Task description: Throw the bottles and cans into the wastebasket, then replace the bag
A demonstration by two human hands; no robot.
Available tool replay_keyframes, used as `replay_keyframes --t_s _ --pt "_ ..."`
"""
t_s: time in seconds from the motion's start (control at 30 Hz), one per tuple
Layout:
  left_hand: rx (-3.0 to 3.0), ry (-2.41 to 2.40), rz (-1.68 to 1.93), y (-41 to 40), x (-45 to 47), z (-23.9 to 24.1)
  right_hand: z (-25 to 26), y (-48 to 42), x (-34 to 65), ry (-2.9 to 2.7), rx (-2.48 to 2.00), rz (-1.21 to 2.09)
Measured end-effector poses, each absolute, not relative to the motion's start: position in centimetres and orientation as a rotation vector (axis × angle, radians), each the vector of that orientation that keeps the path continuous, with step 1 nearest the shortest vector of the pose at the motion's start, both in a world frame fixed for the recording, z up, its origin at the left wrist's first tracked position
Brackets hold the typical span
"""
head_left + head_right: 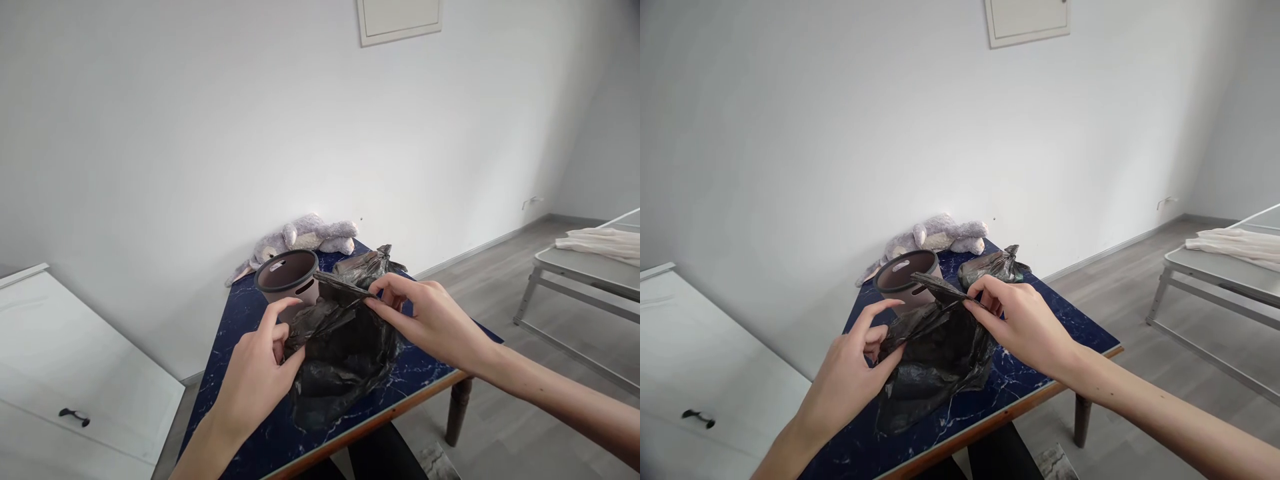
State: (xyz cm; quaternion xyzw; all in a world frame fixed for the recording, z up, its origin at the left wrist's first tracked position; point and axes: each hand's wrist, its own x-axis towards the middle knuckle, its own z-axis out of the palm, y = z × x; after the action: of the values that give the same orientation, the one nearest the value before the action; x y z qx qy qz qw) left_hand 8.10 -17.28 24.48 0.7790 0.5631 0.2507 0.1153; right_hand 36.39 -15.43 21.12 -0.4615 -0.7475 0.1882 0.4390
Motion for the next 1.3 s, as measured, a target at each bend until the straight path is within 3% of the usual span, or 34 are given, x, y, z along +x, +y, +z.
replay_keyframes --t_s 0.27,0.47,0.57,0.7,0.93,1.03,1.13,1.23,1.3 --pt "2.261 1.865 1.069 -16.8 4.8 27.0 19.2 -15.7 37.7 -2.107 -1.264 0.581" --pt "2.460 2.303 0.474 -16.9 0.8 26.5 18.3 -16.2 37.8 -1.997 -1.373 0.575" --pt "2.683 2.047 0.404 -17.1 0.7 24.9 18.8 -16.9 37.5 -1.915 -1.331 0.518" --pt "2.508 1.845 0.364 -17.0 3.1 23.5 19.8 -17.6 37.1 -1.879 -1.254 0.486" --pt "2.371 1.854 0.724 -16.9 5.1 24.5 19.0 -16.8 38.5 -1.766 -1.324 0.383" --pt "2.337 1.877 0.941 -17.7 5.6 25.0 19.0 -18.0 38.0 -1.627 -1.232 -0.031" --pt "2.375 1.872 1.057 -18.6 6.7 25.5 20.2 -20.3 35.8 -1.724 -0.848 -0.390" --pt "2.477 1.856 1.172 -19.4 7.9 26.1 21.5 -21.4 32.6 -2.100 -0.623 -0.241" --pt "2.533 1.797 1.243 -20.0 8.8 26.3 21.7 -20.5 30.4 -2.323 -0.760 -0.022"
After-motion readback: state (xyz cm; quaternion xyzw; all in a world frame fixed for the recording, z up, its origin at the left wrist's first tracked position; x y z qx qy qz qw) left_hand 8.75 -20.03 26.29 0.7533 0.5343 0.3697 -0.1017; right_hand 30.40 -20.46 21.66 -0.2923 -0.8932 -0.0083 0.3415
